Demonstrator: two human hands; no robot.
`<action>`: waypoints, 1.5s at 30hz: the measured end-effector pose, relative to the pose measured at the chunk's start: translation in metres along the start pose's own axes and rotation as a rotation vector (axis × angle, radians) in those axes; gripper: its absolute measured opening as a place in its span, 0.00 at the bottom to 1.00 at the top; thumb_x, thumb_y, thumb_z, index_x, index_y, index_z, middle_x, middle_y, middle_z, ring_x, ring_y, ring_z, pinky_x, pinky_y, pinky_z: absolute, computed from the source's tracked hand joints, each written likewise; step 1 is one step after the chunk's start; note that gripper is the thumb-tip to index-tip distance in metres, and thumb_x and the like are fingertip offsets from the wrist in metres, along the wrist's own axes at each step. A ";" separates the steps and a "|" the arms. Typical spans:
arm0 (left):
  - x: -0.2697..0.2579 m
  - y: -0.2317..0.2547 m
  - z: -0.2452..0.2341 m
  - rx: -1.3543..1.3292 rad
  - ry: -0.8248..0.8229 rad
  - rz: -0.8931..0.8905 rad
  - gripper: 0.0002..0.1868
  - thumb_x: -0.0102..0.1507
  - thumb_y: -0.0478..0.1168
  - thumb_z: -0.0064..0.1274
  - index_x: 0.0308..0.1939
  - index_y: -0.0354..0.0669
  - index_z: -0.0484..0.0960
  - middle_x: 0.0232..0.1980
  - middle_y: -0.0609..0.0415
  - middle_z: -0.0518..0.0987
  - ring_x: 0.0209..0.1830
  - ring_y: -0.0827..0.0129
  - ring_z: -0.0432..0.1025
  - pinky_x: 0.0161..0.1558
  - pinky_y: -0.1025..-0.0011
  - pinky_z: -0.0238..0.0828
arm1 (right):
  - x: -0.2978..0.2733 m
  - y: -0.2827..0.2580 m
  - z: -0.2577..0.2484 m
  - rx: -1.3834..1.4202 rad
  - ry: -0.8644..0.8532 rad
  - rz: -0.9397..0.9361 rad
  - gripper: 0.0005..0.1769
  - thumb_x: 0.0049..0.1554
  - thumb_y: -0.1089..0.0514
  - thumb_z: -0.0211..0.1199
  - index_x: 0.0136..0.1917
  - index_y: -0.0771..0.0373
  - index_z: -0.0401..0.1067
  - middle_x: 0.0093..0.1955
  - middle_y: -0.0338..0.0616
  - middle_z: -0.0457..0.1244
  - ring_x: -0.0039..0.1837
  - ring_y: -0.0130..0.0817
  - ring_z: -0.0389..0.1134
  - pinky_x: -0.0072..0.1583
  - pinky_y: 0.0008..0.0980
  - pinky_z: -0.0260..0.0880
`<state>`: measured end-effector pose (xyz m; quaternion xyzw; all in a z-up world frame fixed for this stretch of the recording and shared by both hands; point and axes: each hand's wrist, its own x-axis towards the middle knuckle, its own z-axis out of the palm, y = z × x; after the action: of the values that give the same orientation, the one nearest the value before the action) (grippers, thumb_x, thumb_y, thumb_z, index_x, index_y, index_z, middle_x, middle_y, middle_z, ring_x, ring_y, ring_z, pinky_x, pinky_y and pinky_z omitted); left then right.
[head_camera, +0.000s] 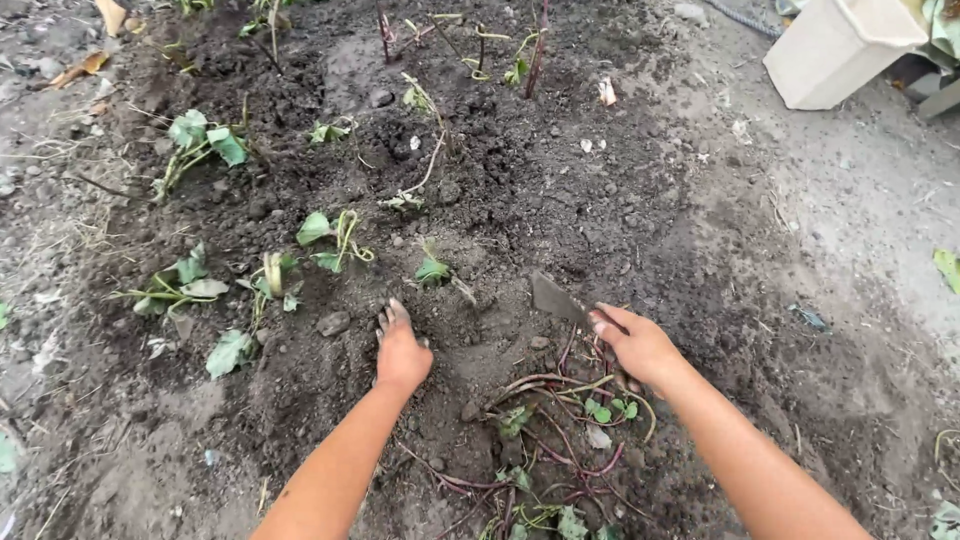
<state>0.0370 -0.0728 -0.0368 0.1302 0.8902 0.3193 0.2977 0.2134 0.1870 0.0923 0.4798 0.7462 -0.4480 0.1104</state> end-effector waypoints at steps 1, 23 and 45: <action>-0.002 0.008 -0.009 0.001 -0.009 -0.004 0.44 0.67 0.32 0.45 0.80 0.28 0.37 0.81 0.29 0.47 0.83 0.42 0.38 0.79 0.48 0.31 | 0.004 0.001 0.003 -0.001 -0.002 0.009 0.27 0.64 0.50 0.57 0.75 0.52 0.66 0.49 0.62 0.68 0.26 0.45 0.69 0.21 0.37 0.66; 0.018 0.096 -0.065 -0.272 -0.085 0.067 0.50 0.59 0.19 0.36 0.83 0.55 0.44 0.81 0.41 0.56 0.76 0.43 0.59 0.73 0.45 0.56 | -0.018 -0.114 0.022 -0.305 -0.037 -0.241 0.29 0.63 0.52 0.55 0.77 0.49 0.65 0.69 0.60 0.63 0.69 0.59 0.65 0.64 0.52 0.71; -0.029 0.041 0.020 0.199 -0.245 -0.034 0.40 0.67 0.34 0.47 0.81 0.40 0.46 0.76 0.29 0.50 0.78 0.38 0.46 0.67 0.43 0.63 | -0.064 -0.001 0.083 0.397 -0.306 0.201 0.31 0.66 0.51 0.52 0.80 0.58 0.56 0.32 0.59 0.59 0.23 0.41 0.59 0.21 0.30 0.50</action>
<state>0.0732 -0.0442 -0.0098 0.1818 0.8766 0.2065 0.3949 0.2235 0.0831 0.0836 0.4902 0.5671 -0.6398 0.1695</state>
